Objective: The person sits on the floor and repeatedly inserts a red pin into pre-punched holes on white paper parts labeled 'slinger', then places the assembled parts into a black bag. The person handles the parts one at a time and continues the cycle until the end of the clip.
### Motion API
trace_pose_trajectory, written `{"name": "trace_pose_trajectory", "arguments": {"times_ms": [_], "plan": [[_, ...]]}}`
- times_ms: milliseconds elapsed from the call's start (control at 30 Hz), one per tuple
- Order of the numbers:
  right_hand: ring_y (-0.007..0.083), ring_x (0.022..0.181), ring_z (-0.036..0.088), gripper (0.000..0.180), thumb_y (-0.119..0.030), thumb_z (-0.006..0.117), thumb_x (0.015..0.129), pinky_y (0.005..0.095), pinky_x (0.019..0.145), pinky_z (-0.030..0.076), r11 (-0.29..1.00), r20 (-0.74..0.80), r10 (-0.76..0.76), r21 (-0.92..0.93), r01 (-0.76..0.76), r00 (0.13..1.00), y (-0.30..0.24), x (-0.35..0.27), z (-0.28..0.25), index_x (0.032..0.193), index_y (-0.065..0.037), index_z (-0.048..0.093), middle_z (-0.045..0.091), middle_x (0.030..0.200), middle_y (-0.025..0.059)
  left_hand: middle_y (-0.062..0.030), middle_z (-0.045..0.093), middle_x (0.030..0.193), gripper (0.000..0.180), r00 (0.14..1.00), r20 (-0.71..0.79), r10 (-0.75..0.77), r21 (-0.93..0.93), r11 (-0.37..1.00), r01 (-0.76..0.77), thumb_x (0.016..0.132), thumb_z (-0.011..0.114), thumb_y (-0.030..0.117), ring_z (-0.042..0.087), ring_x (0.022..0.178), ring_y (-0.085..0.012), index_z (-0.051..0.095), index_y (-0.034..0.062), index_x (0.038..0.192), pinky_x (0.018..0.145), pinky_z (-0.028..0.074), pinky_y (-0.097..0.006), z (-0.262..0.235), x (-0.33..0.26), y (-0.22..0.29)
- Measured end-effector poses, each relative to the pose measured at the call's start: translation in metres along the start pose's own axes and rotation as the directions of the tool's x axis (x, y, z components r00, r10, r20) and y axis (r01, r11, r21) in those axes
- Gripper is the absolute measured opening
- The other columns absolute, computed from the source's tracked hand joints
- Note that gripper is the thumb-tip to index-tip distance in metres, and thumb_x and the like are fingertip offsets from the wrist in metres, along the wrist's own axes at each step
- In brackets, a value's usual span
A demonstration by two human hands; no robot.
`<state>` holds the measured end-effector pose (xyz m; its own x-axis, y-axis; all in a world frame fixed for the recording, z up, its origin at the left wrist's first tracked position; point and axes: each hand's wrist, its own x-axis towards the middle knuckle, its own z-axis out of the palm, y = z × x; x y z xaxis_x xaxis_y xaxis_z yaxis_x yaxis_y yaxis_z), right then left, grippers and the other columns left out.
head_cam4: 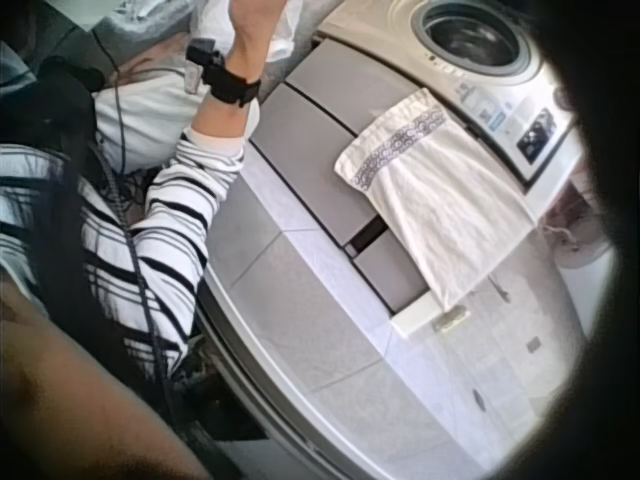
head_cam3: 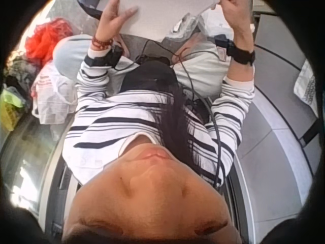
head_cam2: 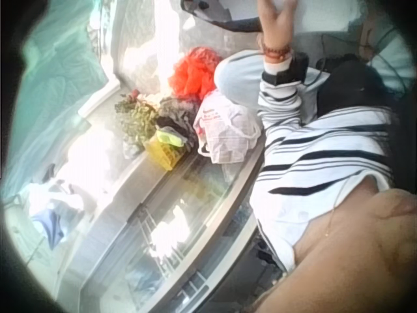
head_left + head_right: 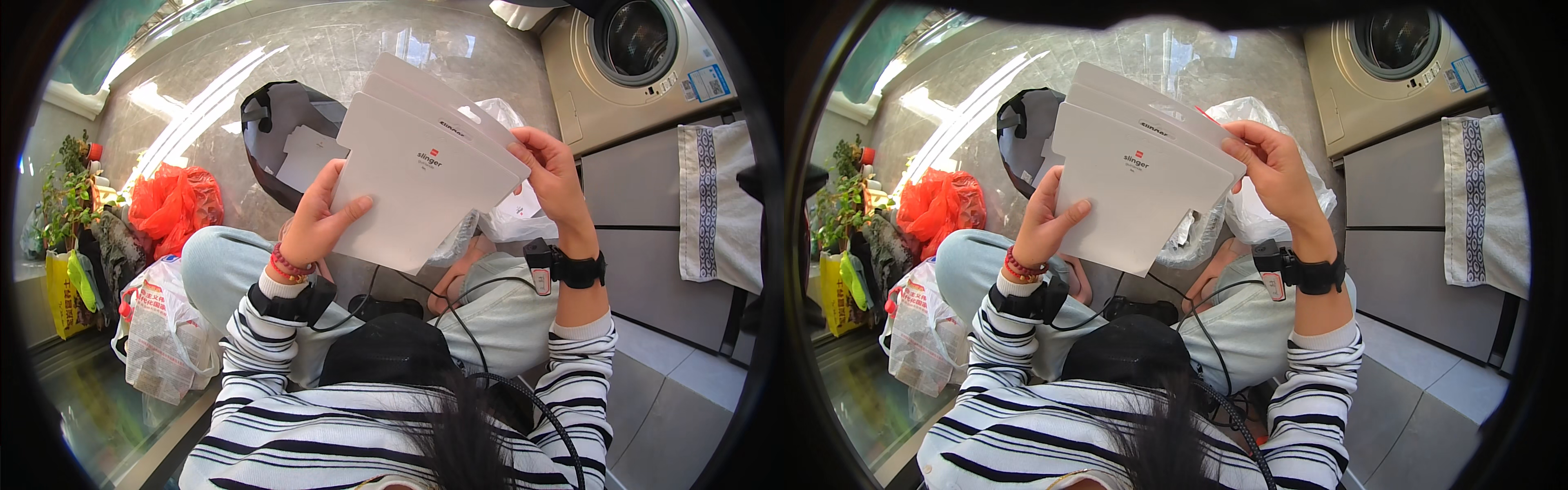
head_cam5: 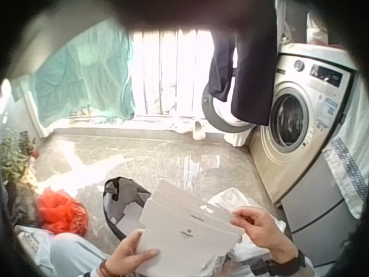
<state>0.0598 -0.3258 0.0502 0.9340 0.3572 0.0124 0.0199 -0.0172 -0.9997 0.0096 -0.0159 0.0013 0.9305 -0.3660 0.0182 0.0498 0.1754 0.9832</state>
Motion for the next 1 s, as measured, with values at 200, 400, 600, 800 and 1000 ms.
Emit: {"name": "trace_pose_trajectory", "arguments": {"times_ms": [200, 400, 600, 800, 1000], "plan": [[0.0089, 0.071, 0.057, 0.015, -0.011, 0.058, 0.094, 0.0235, 0.061, 0.047, 0.889, -0.376, -0.198, -0.459, 0.004, 0.905, -0.002, 0.004, 0.013, 0.1, 0.001, 0.066, 0.065, 0.082, 0.0032, -0.0025, 0.056, 0.108, 0.031, 1.0, -0.009, 0.009, 0.067, 0.998, -0.009, 0.092, 0.059, 0.005, 0.051, 0.099, -0.0078, 0.048, 0.0006, 0.12, 0.087, 0.043, -0.024, 0.0, 0.003, -0.008], [0.0246, 0.083, 0.061, 0.021, -0.004, 0.069, 0.08, 0.0328, 0.073, 0.049, 0.381, 0.006, -0.61, -0.874, 0.3, 0.792, -0.002, 0.004, 0.04, 0.1, -0.003, 0.067, 0.065, 0.093, 0.0101, -0.0023, 0.056, 0.106, 0.032, 0.997, -0.064, 0.046, 0.111, 0.993, -0.038, 0.091, 0.059, 0.005, 0.051, 0.1, -0.0093, 0.048, 0.0, 0.121, 0.088, 0.042, -0.024, 0.014, 0.005, -0.017], [0.0276, 0.085, 0.061, 0.022, -0.003, 0.069, 0.078, 0.0353, 0.074, 0.049, 0.35, -0.011, -0.63, -0.897, 0.272, 0.776, 0.003, 0.006, 0.053, 0.099, -0.004, 0.067, 0.065, 0.093, 0.0099, -0.0038, 0.056, 0.104, 0.032, 0.992, -0.096, 0.076, 0.193, 0.98, -0.057, 0.091, 0.059, 0.004, 0.051, 0.099, -0.0108, 0.048, 0.0002, 0.121, 0.088, 0.041, -0.024, 0.018, 0.008, -0.022], [0.025, 0.08, 0.062, 0.019, -0.001, 0.073, 0.073, 0.0346, 0.072, 0.049, 0.236, 0.036, -0.732, -0.923, 0.303, 0.68, 0.004, 0.005, 0.056, 0.091, -0.003, 0.068, 0.065, 0.086, 0.0079, -0.0078, 0.057, 0.11, 0.049, 0.977, -0.194, 0.085, 0.166, 0.985, -0.053, 0.09, 0.058, 0.001, 0.052, 0.103, -0.0124, 0.035, 0.0014, 0.133, 0.086, 0.044, -0.026, 0.022, 0.01, -0.023], [0.024, 0.074, 0.061, 0.019, 0.001, 0.074, 0.069, 0.0321, 0.062, 0.049, 0.366, 0.03, -0.749, -0.814, 0.451, 0.662, 0.002, 0.003, 0.054, 0.086, -0.004, 0.067, 0.063, 0.08, 0.0072, -0.0135, 0.052, 0.127, 0.069, 0.931, -0.291, 0.22, 0.124, 0.974, -0.191, 0.09, 0.055, -0.004, 0.055, 0.109, -0.0166, 0.015, 0.0065, 0.145, 0.088, 0.046, -0.03, 0.033, 0.014, -0.016]]}}
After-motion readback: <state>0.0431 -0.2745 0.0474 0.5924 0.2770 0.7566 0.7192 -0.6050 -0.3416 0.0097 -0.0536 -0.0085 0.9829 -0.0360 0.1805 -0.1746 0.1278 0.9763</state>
